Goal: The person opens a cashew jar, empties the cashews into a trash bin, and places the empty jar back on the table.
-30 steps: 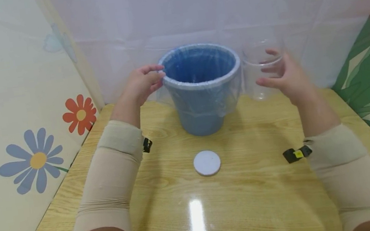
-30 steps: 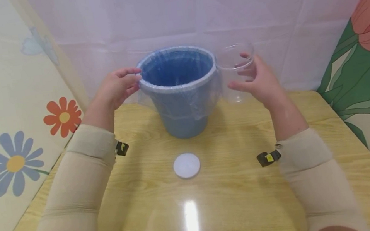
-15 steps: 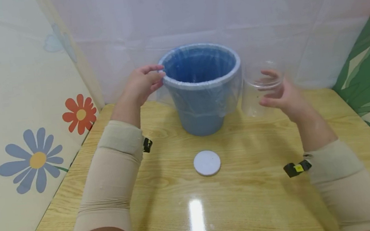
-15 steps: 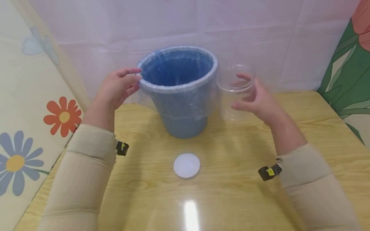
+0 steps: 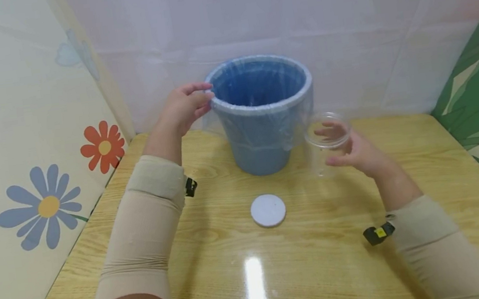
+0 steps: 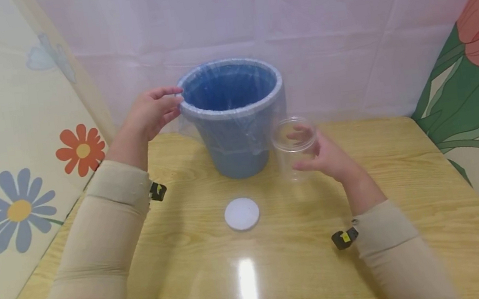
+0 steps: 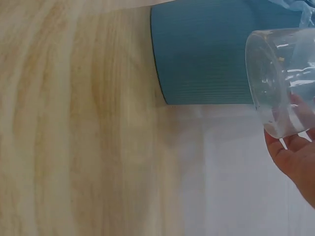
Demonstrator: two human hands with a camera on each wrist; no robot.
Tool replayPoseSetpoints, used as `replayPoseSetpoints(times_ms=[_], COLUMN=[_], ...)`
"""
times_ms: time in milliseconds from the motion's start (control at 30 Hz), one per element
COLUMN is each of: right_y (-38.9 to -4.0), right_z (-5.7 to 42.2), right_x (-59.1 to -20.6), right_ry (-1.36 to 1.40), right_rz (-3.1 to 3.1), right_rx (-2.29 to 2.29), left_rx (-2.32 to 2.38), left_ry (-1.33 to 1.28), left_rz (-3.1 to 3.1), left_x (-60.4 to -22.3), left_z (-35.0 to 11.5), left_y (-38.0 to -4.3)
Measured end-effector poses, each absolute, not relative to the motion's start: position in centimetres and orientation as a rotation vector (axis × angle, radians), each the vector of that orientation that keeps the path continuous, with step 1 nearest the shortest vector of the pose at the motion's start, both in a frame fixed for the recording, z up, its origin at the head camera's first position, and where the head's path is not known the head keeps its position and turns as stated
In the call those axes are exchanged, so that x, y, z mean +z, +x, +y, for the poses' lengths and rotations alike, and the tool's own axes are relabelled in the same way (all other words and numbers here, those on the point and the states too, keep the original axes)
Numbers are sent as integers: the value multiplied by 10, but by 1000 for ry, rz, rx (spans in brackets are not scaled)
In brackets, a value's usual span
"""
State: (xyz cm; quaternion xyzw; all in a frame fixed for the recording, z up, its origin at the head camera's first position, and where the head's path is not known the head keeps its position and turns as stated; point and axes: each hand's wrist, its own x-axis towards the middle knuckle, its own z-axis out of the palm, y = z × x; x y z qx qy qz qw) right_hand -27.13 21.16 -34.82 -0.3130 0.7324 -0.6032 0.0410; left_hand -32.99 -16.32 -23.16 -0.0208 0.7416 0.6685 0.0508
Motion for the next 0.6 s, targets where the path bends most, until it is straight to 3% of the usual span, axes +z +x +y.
replayPoseSetpoints(times_ms=[600], right_y=[-268], right_z=[205], right_x=[-387], right_ry=[-945], right_rz=[2185], right_rx=[-1698], left_rx=[2041], left_ry=[-71], left_rz=[2244], left_x=[-232], left_z=[-163], left_y=[-329])
